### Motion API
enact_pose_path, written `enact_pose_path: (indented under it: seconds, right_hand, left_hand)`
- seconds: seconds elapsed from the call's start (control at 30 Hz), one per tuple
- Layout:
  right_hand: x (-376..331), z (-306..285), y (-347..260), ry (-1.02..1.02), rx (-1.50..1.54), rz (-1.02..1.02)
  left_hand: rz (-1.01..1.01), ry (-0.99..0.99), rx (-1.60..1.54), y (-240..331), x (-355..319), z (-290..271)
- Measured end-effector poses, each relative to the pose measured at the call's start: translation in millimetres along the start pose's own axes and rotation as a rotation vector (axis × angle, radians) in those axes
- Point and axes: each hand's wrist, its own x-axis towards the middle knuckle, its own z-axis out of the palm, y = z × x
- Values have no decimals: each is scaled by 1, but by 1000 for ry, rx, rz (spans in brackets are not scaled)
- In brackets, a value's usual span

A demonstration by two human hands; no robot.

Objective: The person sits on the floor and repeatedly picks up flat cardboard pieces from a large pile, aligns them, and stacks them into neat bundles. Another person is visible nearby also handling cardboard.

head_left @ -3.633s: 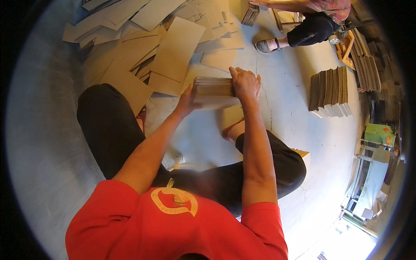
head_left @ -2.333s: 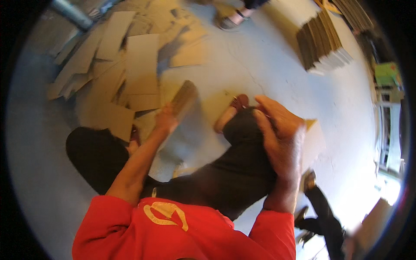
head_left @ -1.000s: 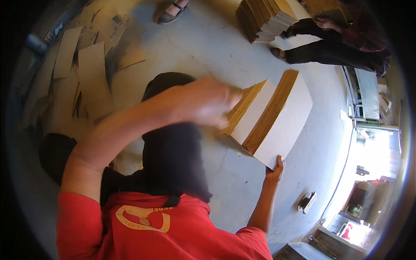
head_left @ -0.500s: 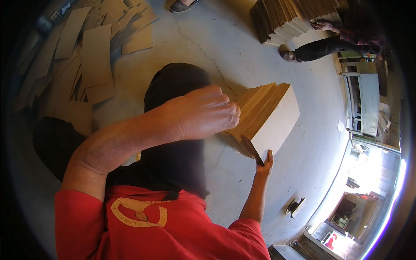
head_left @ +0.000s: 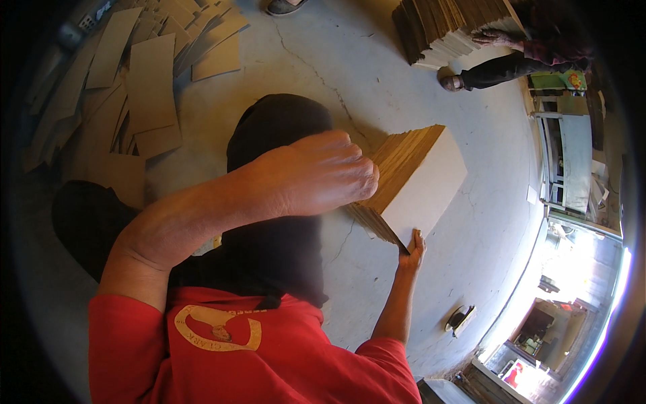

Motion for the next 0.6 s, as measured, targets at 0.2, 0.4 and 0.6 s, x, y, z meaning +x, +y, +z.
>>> enact_pose_path:
  seconds: [0.2, 0.4, 0.6]
  right_hand:
    - [-5, 17, -7, -34, -48, 77]
    - [-9, 21, -16, -7, -124, 102]
    - [-31, 55, -23, 170, -377, -18]
  left_hand:
    - [3, -14, 7, 1, -3, 0]
    - [-9, 32, -3, 3, -3, 1]
    - [-68, 19, -70, 5, 10, 2]
